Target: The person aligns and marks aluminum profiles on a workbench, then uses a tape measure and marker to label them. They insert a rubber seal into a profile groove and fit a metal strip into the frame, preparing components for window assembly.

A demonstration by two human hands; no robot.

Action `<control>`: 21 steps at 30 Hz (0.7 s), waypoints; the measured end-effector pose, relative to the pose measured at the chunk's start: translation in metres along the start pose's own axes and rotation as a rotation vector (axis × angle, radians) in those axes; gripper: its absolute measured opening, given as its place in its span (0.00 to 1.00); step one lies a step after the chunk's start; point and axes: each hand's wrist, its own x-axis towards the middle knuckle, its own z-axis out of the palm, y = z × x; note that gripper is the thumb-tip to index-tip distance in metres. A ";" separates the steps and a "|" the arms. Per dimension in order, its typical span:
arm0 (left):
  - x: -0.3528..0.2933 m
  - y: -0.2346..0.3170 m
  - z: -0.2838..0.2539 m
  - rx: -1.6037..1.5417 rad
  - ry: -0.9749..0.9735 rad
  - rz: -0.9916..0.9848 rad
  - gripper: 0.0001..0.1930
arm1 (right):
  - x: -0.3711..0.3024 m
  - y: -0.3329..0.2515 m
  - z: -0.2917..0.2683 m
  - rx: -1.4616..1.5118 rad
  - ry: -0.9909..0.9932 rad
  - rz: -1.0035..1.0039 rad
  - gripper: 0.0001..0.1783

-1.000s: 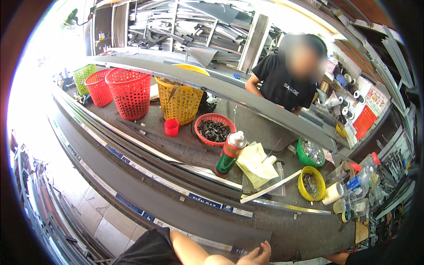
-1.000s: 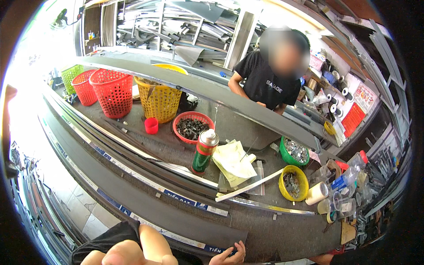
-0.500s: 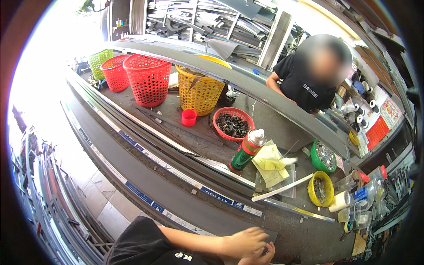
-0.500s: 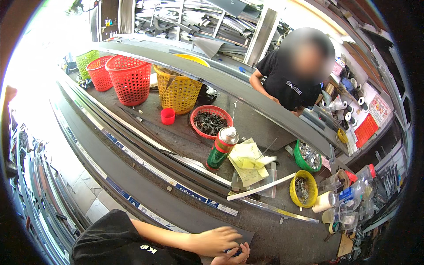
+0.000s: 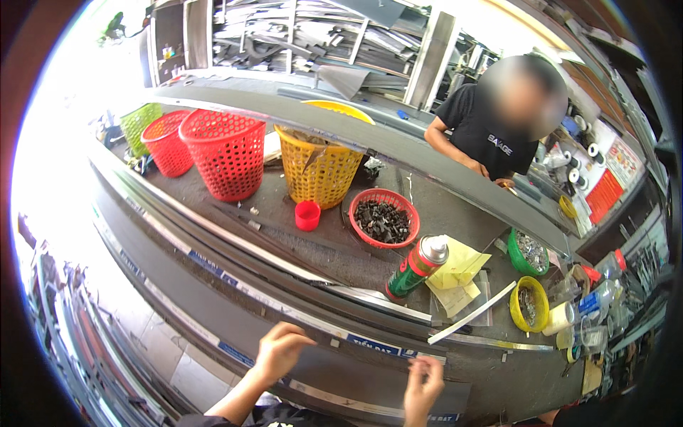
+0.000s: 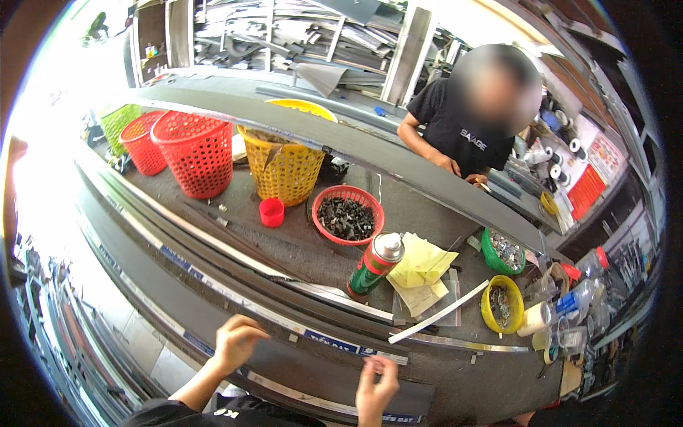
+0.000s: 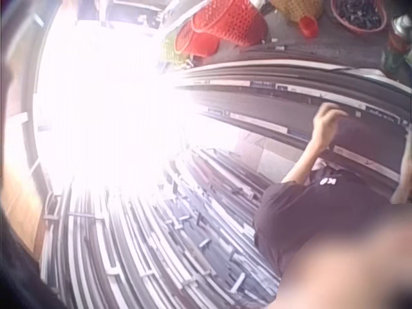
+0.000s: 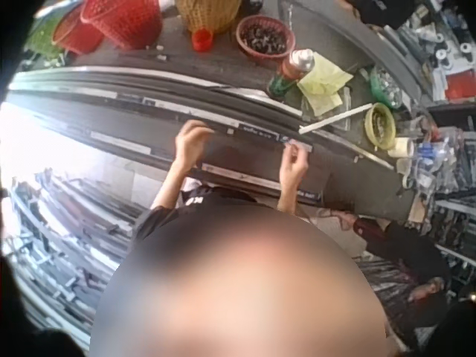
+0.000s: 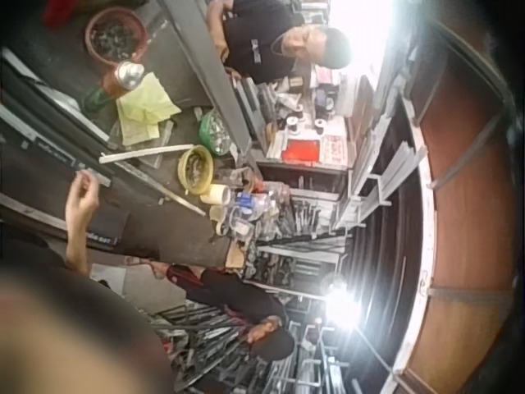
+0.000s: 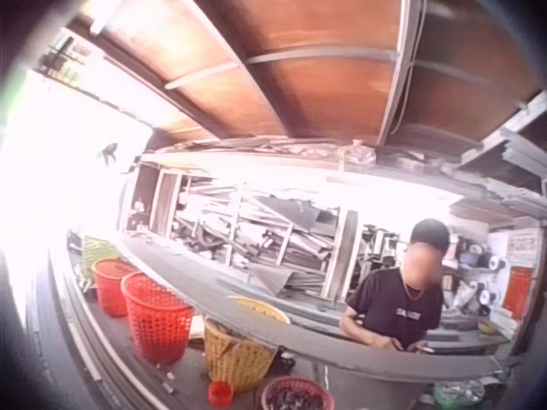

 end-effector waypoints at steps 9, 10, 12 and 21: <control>0.038 -0.136 -0.160 -0.042 0.504 -0.071 0.11 | -0.001 -0.140 0.165 -0.259 -0.739 -0.394 0.13; 0.040 -0.151 -0.170 -0.056 0.504 -0.132 0.08 | 0.006 -0.163 0.174 -0.143 -0.793 -0.500 0.13; 0.048 -0.178 -0.196 -0.069 0.505 -0.185 0.07 | 0.021 -0.215 0.181 0.064 -0.895 -0.598 0.14; 0.053 -0.192 -0.208 -0.278 0.298 -0.494 0.08 | 0.004 -0.382 0.184 1.375 -1.295 -0.837 0.11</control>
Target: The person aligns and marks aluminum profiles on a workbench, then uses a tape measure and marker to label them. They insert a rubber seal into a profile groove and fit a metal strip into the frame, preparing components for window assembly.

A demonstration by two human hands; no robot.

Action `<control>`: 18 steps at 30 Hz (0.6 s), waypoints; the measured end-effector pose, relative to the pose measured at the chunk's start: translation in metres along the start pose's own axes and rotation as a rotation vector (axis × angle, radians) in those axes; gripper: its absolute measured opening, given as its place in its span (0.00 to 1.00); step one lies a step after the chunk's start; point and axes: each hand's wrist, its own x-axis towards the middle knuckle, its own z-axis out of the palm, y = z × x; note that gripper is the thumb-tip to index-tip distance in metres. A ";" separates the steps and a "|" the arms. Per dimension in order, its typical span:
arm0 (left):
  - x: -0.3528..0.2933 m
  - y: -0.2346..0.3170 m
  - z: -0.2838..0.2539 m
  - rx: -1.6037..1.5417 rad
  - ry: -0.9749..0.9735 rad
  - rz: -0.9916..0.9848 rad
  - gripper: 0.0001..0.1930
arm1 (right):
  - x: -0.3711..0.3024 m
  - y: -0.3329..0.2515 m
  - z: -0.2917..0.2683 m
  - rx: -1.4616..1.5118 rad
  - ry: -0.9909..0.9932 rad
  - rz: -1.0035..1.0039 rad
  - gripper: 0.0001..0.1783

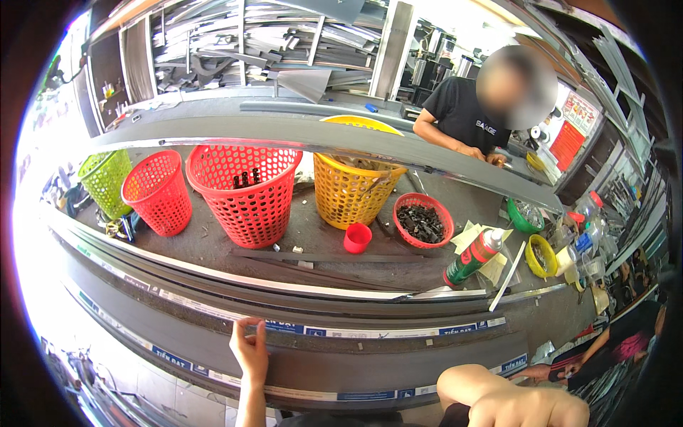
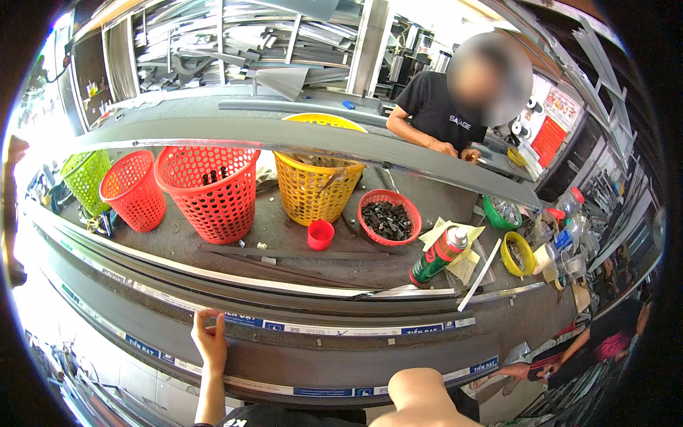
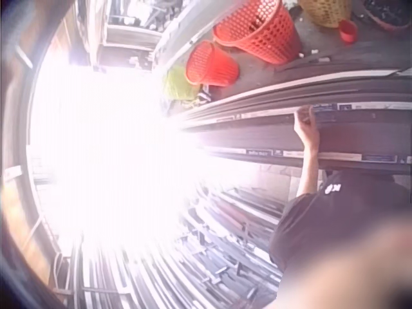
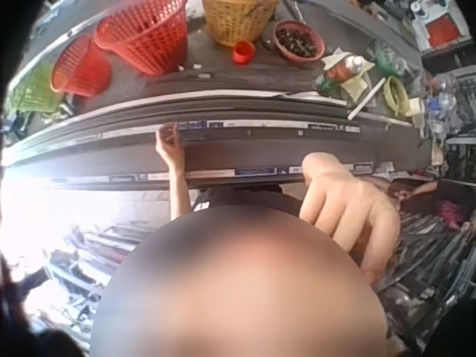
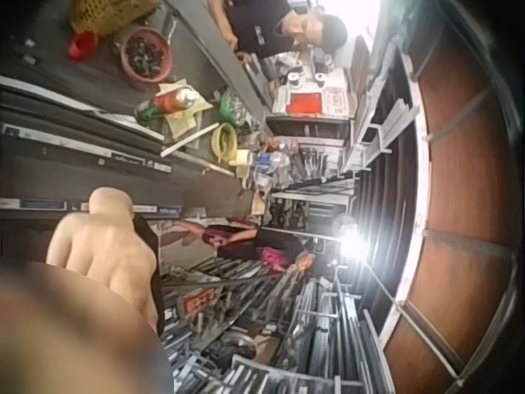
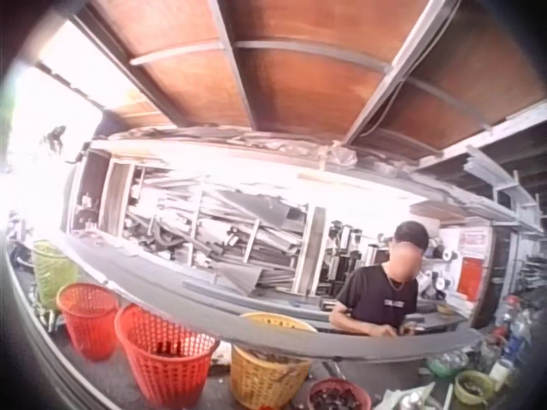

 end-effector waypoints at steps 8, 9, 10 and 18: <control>0.001 -0.001 -0.003 0.048 -0.096 0.023 0.05 | -0.058 0.039 0.007 -0.380 -0.746 0.754 0.13; 0.002 -0.002 -0.003 0.076 -0.109 0.031 0.04 | -0.080 0.066 -0.006 -0.389 -0.551 0.740 0.10; 0.002 -0.002 -0.003 0.121 -0.122 0.010 0.04 | -0.101 0.090 -0.019 -0.380 -0.355 0.715 0.10; 0.005 0.005 0.003 0.464 -0.227 0.244 0.02 | -0.249 0.179 -0.084 -1.561 0.217 0.755 0.10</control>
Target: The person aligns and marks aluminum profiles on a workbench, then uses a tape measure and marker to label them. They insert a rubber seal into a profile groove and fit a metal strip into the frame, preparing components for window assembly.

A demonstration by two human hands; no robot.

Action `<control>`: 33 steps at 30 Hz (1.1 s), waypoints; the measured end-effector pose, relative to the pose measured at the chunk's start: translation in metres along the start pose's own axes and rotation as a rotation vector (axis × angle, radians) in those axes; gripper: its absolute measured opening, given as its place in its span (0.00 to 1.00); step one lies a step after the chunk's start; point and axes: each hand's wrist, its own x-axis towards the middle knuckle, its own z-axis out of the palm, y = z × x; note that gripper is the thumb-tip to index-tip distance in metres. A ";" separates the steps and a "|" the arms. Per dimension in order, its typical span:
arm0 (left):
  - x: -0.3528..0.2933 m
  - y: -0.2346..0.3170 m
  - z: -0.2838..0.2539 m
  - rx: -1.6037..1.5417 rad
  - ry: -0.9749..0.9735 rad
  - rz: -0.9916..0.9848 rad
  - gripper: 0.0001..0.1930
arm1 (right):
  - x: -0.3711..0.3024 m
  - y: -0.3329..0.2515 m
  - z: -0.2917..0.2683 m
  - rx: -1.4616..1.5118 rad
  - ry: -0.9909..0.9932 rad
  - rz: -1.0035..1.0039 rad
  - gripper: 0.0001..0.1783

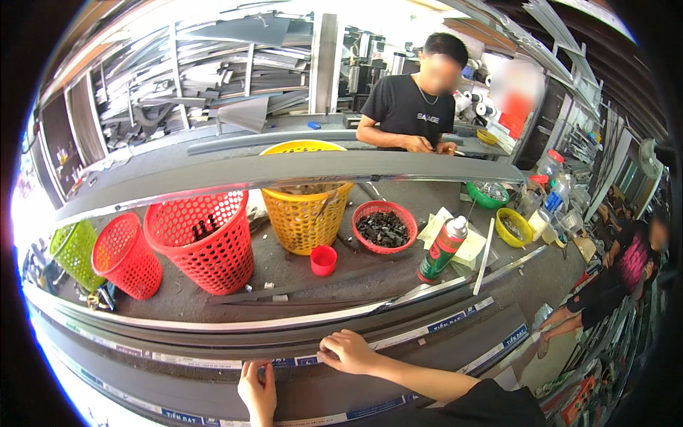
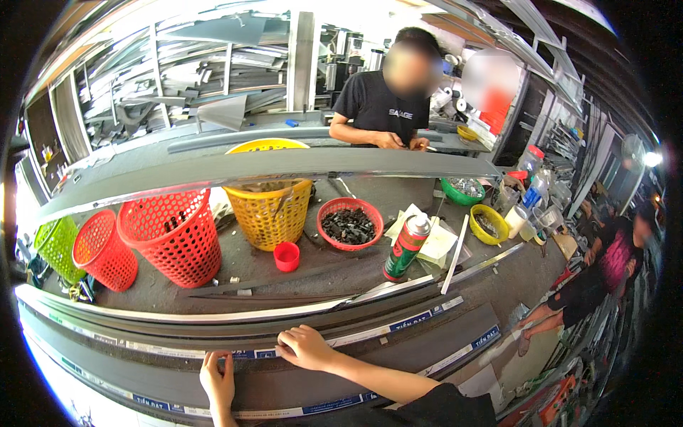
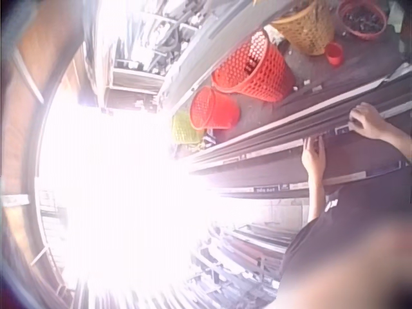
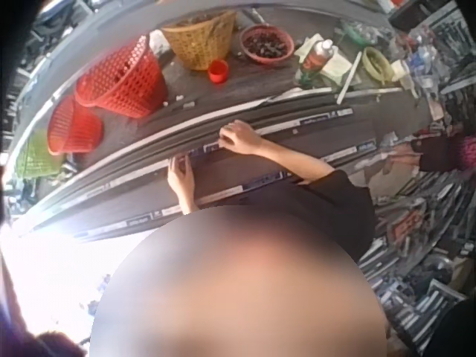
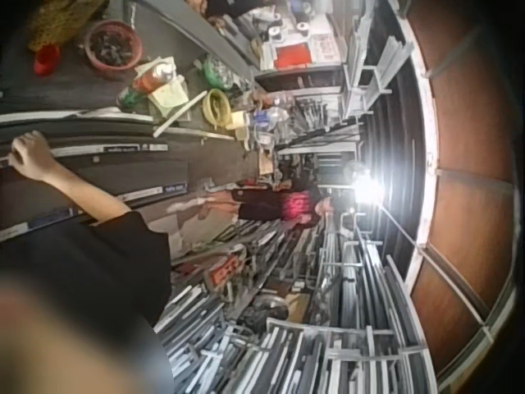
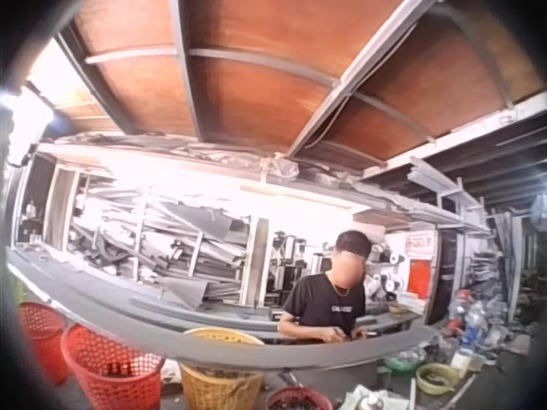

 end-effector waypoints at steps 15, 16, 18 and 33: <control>0.009 -0.007 0.010 0.085 0.075 -0.040 0.10 | -0.009 0.015 -0.002 0.212 -0.008 0.056 0.09; 0.009 -0.005 0.010 0.090 0.082 -0.027 0.11 | -0.009 0.015 -0.002 0.197 -0.022 0.086 0.08; 0.010 -0.001 0.010 0.065 0.070 -0.066 0.11 | -0.010 0.015 -0.004 0.251 -0.047 0.089 0.08; 0.006 -0.011 0.016 0.018 0.033 -0.171 0.09 | -0.007 0.015 -0.011 0.348 -0.004 0.112 0.06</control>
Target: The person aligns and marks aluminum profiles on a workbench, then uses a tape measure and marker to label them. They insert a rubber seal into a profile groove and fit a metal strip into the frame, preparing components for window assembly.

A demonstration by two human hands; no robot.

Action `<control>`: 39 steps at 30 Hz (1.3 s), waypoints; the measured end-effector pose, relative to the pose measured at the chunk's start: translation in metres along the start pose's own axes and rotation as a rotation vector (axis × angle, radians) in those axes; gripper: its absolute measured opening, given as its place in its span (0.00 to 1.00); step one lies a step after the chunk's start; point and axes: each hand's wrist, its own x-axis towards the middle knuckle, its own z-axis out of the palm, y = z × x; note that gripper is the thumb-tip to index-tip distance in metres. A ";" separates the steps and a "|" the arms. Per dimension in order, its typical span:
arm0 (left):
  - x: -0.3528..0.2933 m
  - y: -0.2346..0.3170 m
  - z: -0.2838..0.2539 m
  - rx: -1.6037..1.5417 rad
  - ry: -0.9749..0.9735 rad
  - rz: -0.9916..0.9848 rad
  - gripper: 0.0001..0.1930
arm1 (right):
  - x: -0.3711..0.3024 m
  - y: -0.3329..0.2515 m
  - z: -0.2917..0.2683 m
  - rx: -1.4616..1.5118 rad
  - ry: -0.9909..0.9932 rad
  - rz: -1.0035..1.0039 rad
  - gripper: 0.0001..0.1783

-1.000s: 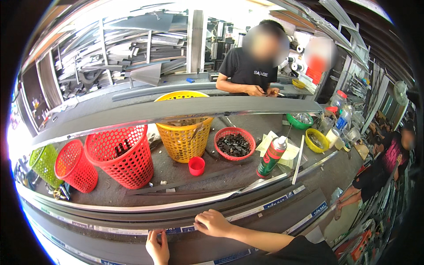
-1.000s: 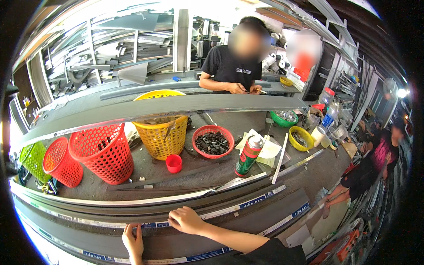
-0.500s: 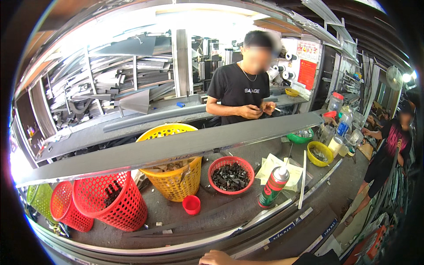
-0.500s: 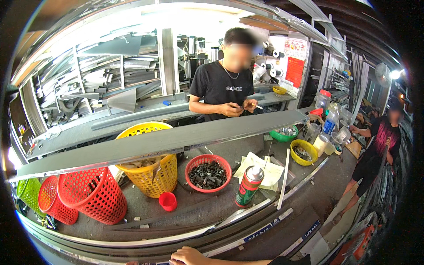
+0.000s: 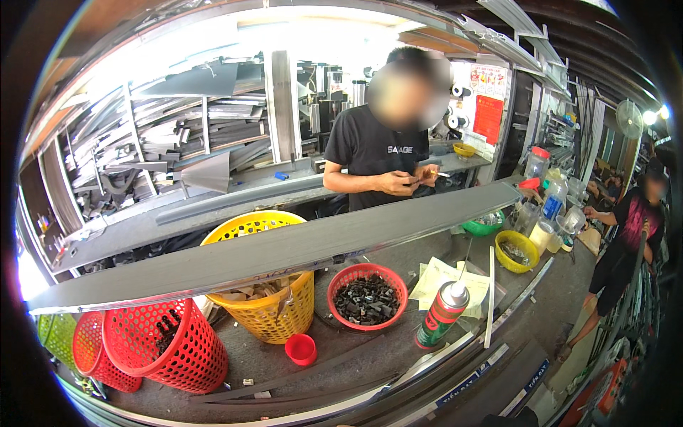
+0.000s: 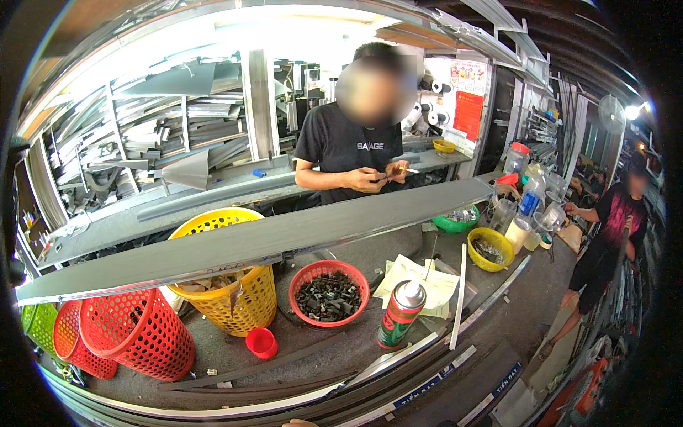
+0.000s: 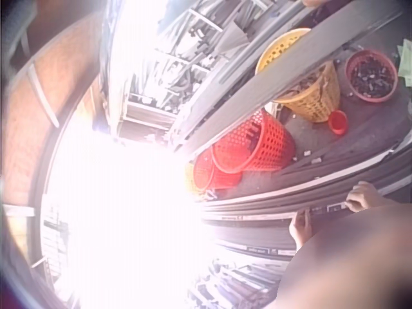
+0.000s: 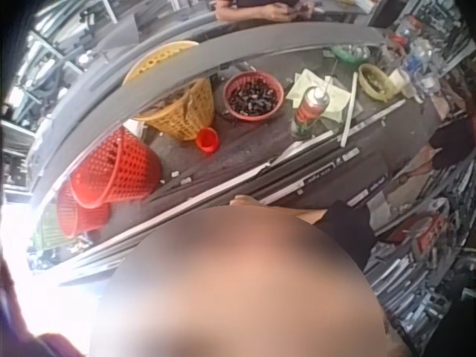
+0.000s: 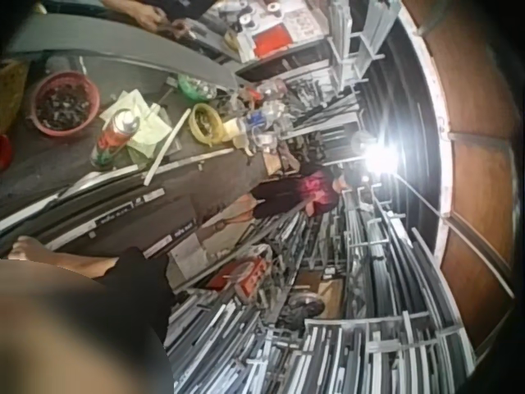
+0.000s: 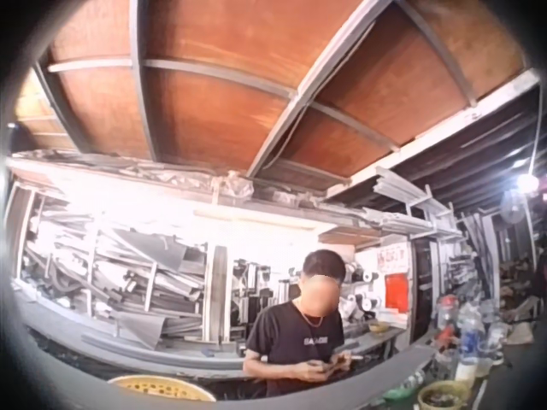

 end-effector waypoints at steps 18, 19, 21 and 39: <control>-0.001 -0.001 0.000 0.133 0.031 0.063 0.08 | -0.002 0.006 0.001 0.084 -0.015 0.022 0.06; -0.001 0.000 -0.001 0.137 0.021 0.045 0.08 | -0.002 0.006 0.001 0.095 -0.011 0.016 0.06; 0.000 0.001 -0.002 0.131 0.011 0.023 0.08 | -0.002 0.007 0.001 0.096 -0.011 0.008 0.06; 0.003 0.015 -0.001 0.105 0.027 0.030 0.08 | -0.004 0.007 -0.004 0.106 -0.070 0.029 0.05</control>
